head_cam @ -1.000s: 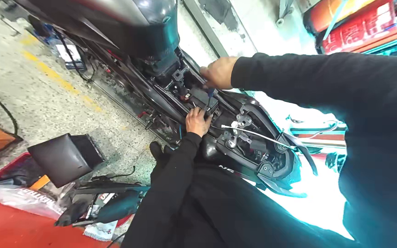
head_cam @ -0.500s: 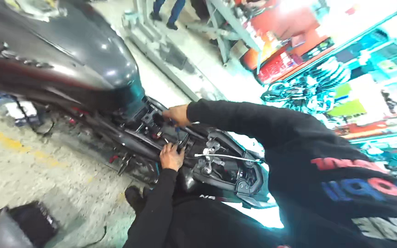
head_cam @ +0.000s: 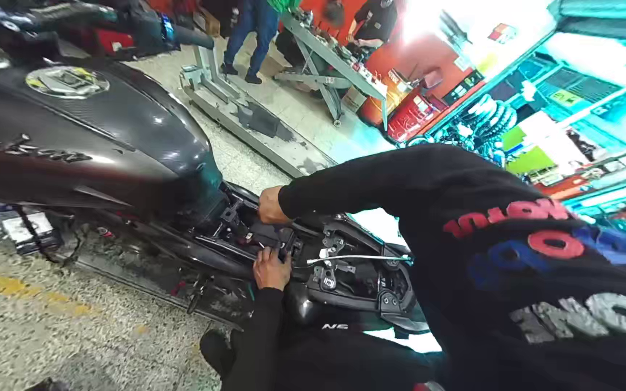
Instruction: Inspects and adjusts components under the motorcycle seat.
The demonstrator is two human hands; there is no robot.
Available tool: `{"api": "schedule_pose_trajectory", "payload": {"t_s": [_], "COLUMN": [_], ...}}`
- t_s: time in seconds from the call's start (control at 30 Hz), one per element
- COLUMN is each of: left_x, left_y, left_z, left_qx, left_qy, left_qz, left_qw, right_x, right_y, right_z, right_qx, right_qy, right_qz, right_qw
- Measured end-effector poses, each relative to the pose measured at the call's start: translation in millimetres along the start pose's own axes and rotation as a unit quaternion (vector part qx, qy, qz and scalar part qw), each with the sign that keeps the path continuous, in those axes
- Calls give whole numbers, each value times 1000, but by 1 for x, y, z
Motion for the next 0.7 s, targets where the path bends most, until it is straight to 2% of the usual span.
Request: {"api": "schedule_pose_trajectory", "payload": {"t_s": [0.1, 0.17, 0.37, 0.5, 0.7], "left_x": [4, 3, 3, 3, 11], "left_y": [-1, 0, -1, 2, 1], "left_z": [4, 2, 1, -1, -2], "left_qx": [18, 13, 7, -1, 10], "left_qy": [-11, -18, -21, -43, -68], "left_qz": [5, 16, -6, -8, 14], "left_qw": [1000, 1000, 1000, 999, 998], "right_x": [7, 1, 12, 5, 11], "right_y": [4, 14, 18, 11, 18], "right_z": [-3, -8, -4, -5, -9], "right_qx": [90, 120, 46, 2, 42], "right_qy": [27, 21, 24, -57, -87], "right_qz": [-43, -68, -22, -58, -82], "right_qw": [995, 990, 998, 997, 992]}}
Point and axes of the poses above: each hand's wrist, its own y-axis towards the middle knuckle, its own x-axis out of the palm, z = x × y, the point moved 1 cm from there along y, towards the middle knuckle, and after that the axes turned 3 degrees about -z, right-handed, at the moved point
